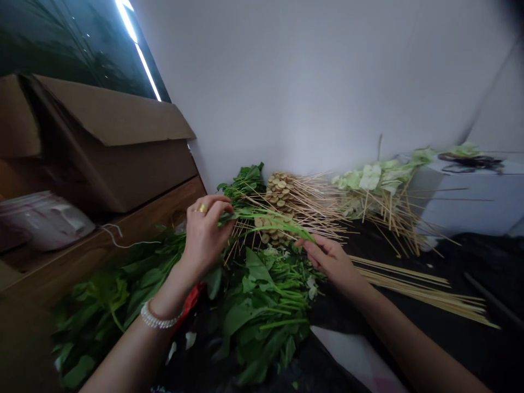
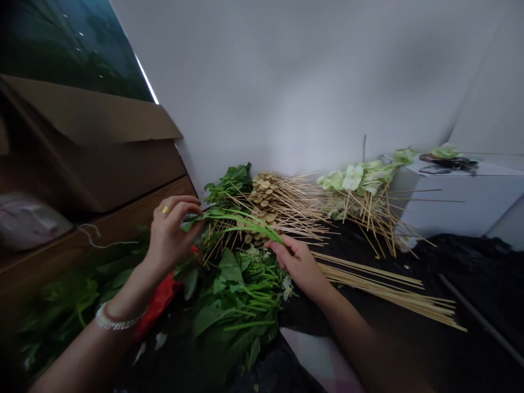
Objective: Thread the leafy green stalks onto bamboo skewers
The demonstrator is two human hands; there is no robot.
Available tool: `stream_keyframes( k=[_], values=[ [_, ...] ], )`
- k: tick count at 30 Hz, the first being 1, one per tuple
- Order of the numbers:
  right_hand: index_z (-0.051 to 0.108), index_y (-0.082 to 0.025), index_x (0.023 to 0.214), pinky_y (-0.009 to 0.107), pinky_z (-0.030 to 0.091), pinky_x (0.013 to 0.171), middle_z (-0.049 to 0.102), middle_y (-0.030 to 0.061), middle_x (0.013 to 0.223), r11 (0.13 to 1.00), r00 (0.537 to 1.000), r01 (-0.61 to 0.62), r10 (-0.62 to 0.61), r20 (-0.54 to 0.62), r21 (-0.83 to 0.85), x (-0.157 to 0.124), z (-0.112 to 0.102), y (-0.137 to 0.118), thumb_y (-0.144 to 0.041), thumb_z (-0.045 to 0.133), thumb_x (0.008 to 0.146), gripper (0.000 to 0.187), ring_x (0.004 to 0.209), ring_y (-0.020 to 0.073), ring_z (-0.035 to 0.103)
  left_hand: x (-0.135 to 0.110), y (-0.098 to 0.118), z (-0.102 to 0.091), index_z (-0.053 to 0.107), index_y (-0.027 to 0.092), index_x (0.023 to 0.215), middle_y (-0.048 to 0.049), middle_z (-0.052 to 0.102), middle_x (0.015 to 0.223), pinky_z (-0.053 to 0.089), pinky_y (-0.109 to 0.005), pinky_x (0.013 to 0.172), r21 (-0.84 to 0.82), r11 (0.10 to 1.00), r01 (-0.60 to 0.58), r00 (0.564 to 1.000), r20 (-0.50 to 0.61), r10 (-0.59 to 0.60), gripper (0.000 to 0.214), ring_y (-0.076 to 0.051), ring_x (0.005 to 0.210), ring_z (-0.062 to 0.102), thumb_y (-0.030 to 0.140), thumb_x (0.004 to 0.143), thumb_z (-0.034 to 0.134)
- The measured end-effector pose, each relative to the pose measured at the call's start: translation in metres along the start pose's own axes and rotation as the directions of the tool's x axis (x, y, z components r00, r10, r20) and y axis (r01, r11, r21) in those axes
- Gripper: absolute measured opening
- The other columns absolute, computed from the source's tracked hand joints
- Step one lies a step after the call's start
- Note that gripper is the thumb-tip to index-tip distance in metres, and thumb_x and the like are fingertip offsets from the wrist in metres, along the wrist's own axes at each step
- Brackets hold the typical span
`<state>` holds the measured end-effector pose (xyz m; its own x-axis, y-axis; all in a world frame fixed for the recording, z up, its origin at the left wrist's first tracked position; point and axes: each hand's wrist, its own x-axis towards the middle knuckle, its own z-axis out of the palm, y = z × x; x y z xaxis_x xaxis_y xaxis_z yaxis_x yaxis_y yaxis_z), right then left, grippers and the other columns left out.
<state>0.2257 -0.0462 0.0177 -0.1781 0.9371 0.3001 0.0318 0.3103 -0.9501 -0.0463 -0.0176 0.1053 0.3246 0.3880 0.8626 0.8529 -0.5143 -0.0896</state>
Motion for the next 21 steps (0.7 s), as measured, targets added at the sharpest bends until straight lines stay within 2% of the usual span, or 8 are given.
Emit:
stream_keyframes(
  k=[2, 4, 8, 10, 12, 14, 18, 21],
  values=[
    [0.068, -0.015, 0.109, 0.020, 0.026, 0.043, 0.044, -0.0079, 0.053, 0.999, 0.992, 0.045, -0.042, -0.122, 0.023, 0.000, -0.004, -0.001, -0.045, 0.055, 0.091, 0.037, 0.045, 0.0082, 0.035, -0.004, -0.004, 0.009, 0.058, 0.021, 0.088, -0.0073, 0.066, 0.106, 0.041, -0.040, 0.095, -0.004, 0.995, 0.097, 0.986, -0.135, -0.096, 0.011, -0.024, 0.103, 0.059, 0.021, 0.083, 0.068],
    [0.069, -0.016, 0.111, 0.021, 0.031, 0.044, 0.048, -0.0067, 0.055, 0.994, 0.967, 0.111, -0.113, -0.228, -0.022, 0.000, -0.006, 0.000, -0.041, 0.057, 0.090, 0.035, 0.046, 0.0094, 0.040, -0.006, -0.002, 0.017, 0.059, 0.020, 0.089, -0.0084, 0.066, 0.105, 0.043, -0.039, 0.093, -0.057, 0.987, 0.152, 0.964, -0.213, -0.161, 0.011, -0.023, 0.102, 0.059, 0.023, 0.084, 0.068],
    [0.072, -0.017, 0.110, 0.027, 0.049, 0.065, 0.069, 0.0023, 0.080, 0.913, 0.871, 0.269, -0.367, -0.328, -0.307, -0.003, -0.005, 0.005, -0.031, 0.061, 0.090, 0.027, 0.071, 0.0165, 0.063, -0.008, 0.013, 0.030, 0.062, 0.019, 0.095, -0.0086, 0.065, 0.102, 0.045, -0.037, 0.091, -0.195, 0.968, 0.158, 0.937, -0.280, -0.210, 0.007, -0.021, 0.101, 0.059, 0.022, 0.089, 0.061],
    [0.072, -0.019, 0.112, 0.030, 0.051, 0.078, 0.073, 0.0057, 0.096, 0.822, 0.818, 0.342, -0.499, -0.287, -0.455, -0.004, -0.004, 0.010, -0.027, 0.060, 0.091, 0.026, 0.087, 0.0198, 0.067, -0.013, 0.020, 0.035, 0.063, 0.018, 0.097, -0.0080, 0.065, 0.098, 0.046, -0.036, 0.089, -0.223, 0.960, 0.167, 0.914, -0.330, -0.236, 0.009, -0.020, 0.098, 0.059, 0.021, 0.091, 0.057],
    [0.071, -0.019, 0.116, 0.030, 0.050, 0.081, 0.074, 0.0068, 0.098, 0.730, 0.791, 0.376, -0.574, -0.214, -0.571, -0.005, -0.003, 0.016, -0.024, 0.058, 0.093, 0.026, 0.090, 0.0201, 0.067, -0.021, 0.022, 0.041, 0.063, 0.018, 0.096, -0.0066, 0.064, 0.093, 0.047, -0.036, 0.086, -0.223, 0.957, 0.183, 0.894, -0.366, -0.256, 0.009, -0.019, 0.093, 0.059, 0.021, 0.093, 0.055],
    [0.070, -0.018, 0.118, 0.030, 0.050, 0.076, 0.073, 0.0071, 0.090, 0.654, 0.792, 0.361, -0.591, -0.152, -0.665, -0.005, -0.004, 0.023, -0.023, 0.056, 0.095, 0.028, 0.082, 0.0197, 0.067, -0.033, 0.021, 0.047, 0.064, 0.019, 0.096, -0.0055, 0.064, 0.089, 0.047, -0.035, 0.084, -0.201, 0.962, 0.182, 0.900, -0.360, -0.245, 0.008, -0.019, 0.089, 0.059, 0.020, 0.093, 0.056],
    [0.069, -0.015, 0.122, 0.032, 0.048, 0.068, 0.068, 0.0070, 0.078, 0.514, 0.815, 0.318, -0.577, -0.047, -0.797, -0.005, -0.007, 0.037, -0.024, 0.052, 0.097, 0.031, 0.072, 0.0206, 0.062, -0.055, 0.013, 0.056, 0.066, 0.022, 0.098, -0.0052, 0.065, 0.090, 0.046, -0.036, 0.082, -0.126, 0.981, 0.148, 0.949, -0.262, -0.177, 0.010, -0.019, 0.088, 0.059, 0.017, 0.090, 0.061],
    [0.067, -0.016, 0.125, 0.032, 0.047, 0.068, 0.066, 0.0065, 0.077, 0.395, 0.801, 0.337, -0.597, 0.040, -0.855, -0.005, -0.009, 0.043, -0.022, 0.049, 0.098, 0.033, 0.073, 0.0199, 0.060, -0.062, 0.008, 0.057, 0.067, 0.025, 0.106, -0.0059, 0.067, 0.095, 0.046, -0.038, 0.084, -0.090, 0.986, 0.139, 0.966, -0.206, -0.155, 0.019, -0.020, 0.092, 0.060, 0.017, 0.090, 0.062]
  ],
)
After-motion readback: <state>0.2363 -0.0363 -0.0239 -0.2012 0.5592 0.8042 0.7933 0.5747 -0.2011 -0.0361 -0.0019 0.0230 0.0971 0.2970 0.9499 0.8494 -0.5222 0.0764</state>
